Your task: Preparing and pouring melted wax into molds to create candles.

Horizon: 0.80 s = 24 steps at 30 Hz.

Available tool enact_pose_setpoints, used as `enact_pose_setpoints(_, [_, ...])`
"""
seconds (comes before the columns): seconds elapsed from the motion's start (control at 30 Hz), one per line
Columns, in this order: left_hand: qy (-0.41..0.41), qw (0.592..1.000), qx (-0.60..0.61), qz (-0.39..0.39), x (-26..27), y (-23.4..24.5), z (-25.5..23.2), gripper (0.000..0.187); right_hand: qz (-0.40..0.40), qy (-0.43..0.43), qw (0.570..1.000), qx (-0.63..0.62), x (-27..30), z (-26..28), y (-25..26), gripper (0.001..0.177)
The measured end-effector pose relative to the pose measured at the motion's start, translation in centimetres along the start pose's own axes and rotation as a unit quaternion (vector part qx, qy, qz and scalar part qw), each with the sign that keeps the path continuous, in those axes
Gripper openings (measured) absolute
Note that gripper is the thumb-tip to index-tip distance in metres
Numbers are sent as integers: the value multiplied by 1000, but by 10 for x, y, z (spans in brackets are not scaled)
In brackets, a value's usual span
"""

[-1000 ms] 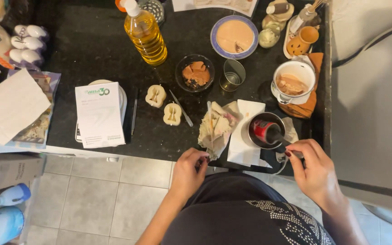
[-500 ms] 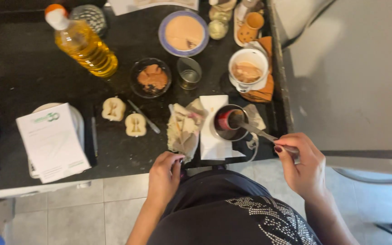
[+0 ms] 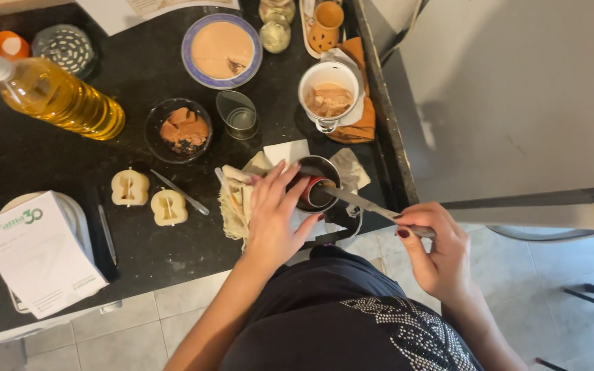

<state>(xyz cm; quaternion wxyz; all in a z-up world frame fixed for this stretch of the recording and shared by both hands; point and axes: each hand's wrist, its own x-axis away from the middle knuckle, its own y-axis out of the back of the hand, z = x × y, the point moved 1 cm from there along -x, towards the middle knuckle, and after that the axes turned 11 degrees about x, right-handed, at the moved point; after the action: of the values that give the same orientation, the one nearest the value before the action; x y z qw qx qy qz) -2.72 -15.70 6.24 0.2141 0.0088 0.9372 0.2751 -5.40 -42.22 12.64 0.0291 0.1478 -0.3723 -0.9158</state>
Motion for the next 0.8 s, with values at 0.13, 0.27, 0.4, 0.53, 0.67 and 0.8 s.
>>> enact_pose_setpoints(0.13, [0, 998, -12, 64, -10, -20, 11, 69, 14, -5, 1000, 18, 0, 3, 4, 12])
enact_pose_setpoints(0.27, [-7, 993, -52, 104, -8, -18, 11, 65, 28, 7, 1000, 9, 2, 2, 4, 11])
enact_pose_setpoints(0.4, [2, 995, -41, 92, -7, -8, 7, 78, 17, 22, 1000, 1, 6, -1, 0, 12])
enact_pose_setpoints(0.53, [15, 992, -50, 111, -3, -9, 7, 67, 40, 21, 999, -3, 4, 0, -4, 10])
enact_pose_setpoints(0.67, [27, 994, -29, 105, -6, -6, 3, 76, 85, 24, 996, -6, -3, 3, -10, 11])
enact_pose_setpoints(0.8, [9, 993, -21, 115, -6, -8, 2, 62, 103, 83, 991, 8, -8, -4, -24, 15])
